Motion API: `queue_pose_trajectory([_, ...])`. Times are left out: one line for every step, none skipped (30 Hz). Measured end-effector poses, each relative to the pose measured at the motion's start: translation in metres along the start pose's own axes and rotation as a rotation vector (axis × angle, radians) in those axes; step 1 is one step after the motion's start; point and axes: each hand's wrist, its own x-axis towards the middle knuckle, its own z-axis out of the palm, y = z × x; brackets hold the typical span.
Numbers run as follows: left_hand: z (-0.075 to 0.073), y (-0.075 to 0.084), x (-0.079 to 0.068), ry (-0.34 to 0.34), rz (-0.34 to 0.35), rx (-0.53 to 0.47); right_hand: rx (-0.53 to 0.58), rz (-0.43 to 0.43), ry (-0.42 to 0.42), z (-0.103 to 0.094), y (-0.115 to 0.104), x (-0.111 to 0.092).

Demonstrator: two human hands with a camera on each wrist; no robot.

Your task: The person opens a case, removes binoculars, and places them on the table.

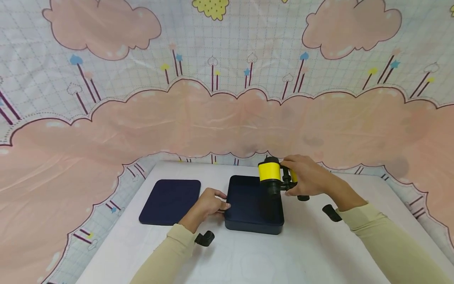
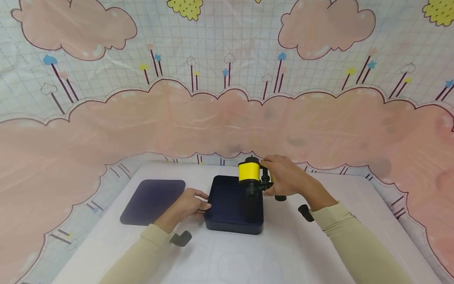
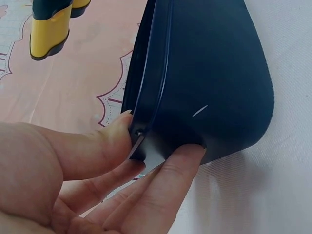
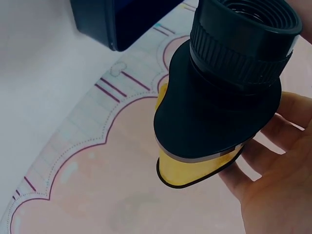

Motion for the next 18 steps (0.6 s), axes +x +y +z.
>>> queue_pose_trajectory([0.0, 0.0, 0.0, 0.001, 0.001, -0.002, -0.003, 0.004, -0.001, -0.001, 0.001, -0.001])
queue_pose_trajectory([0.0, 0.001, 0.0, 0.002, 0.001, -0.001, -0.001, 0.004, -0.001, -0.001, 0.002, -0.002])
queue_pose_trajectory([0.0, 0.001, -0.001, 0.003, 0.002, 0.002, 0.0, 0.003, -0.001, -0.002, 0.002, -0.002])
queue_pose_trajectory([-0.001, 0.001, -0.001, 0.005, 0.004, 0.006, 0.001, 0.001, 0.0, -0.003, 0.003, -0.002])
queue_pose_trajectory([-0.001, 0.002, -0.002, 0.008, 0.005, 0.01, 0.003, 0.0, 0.002, -0.003, 0.003, -0.002])
queue_pose_trajectory([-0.002, 0.002, -0.002, 0.011, 0.007, 0.013, 0.005, 0.001, 0.005, -0.003, 0.004, -0.002])
queue_pose_trajectory([-0.003, 0.002, -0.002, 0.015, 0.008, 0.015, 0.009, 0.0, 0.01, -0.004, 0.004, -0.002])
queue_pose_trajectory([-0.003, 0.002, -0.003, 0.017, 0.01, 0.016, 0.008, 0.0, 0.015, -0.004, 0.004, -0.002])
queue_pose_trajectory([-0.004, 0.003, -0.003, 0.019, 0.014, 0.019, 0.006, 0.001, 0.02, -0.005, 0.004, -0.003])
queue_pose_trajectory([-0.004, 0.003, -0.003, 0.022, 0.015, 0.022, 0.005, 0.003, 0.024, -0.005, 0.005, -0.003])
queue_pose_trajectory([-0.004, 0.002, -0.004, 0.022, 0.013, 0.023, 0.005, 0.005, 0.026, -0.005, 0.005, -0.004])
queue_pose_trajectory([-0.004, 0.002, -0.004, 0.022, 0.012, 0.025, 0.006, 0.006, 0.027, -0.005, 0.005, -0.006])
queue_pose_trajectory([-0.004, 0.001, -0.005, 0.021, 0.011, 0.023, 0.004, 0.005, 0.026, -0.006, 0.005, -0.007])
queue_pose_trajectory([-0.003, 0.001, -0.005, 0.017, 0.013, 0.024, -0.002, 0.007, 0.025, -0.006, 0.006, -0.009])
queue_pose_trajectory([-0.002, 0.0, -0.005, 0.014, 0.015, 0.023, -0.006, 0.009, 0.023, -0.006, 0.007, -0.011])
queue_pose_trajectory([-0.001, 0.0, -0.006, 0.011, 0.014, 0.018, -0.008, 0.007, 0.021, -0.007, 0.007, -0.013])
queue_pose_trajectory([0.0, -0.001, -0.006, 0.009, 0.015, 0.012, -0.009, 0.005, 0.019, -0.007, 0.008, -0.014])
queue_pose_trajectory([0.001, -0.001, -0.006, 0.009, 0.016, 0.006, -0.011, 0.002, 0.019, -0.008, 0.009, -0.015])
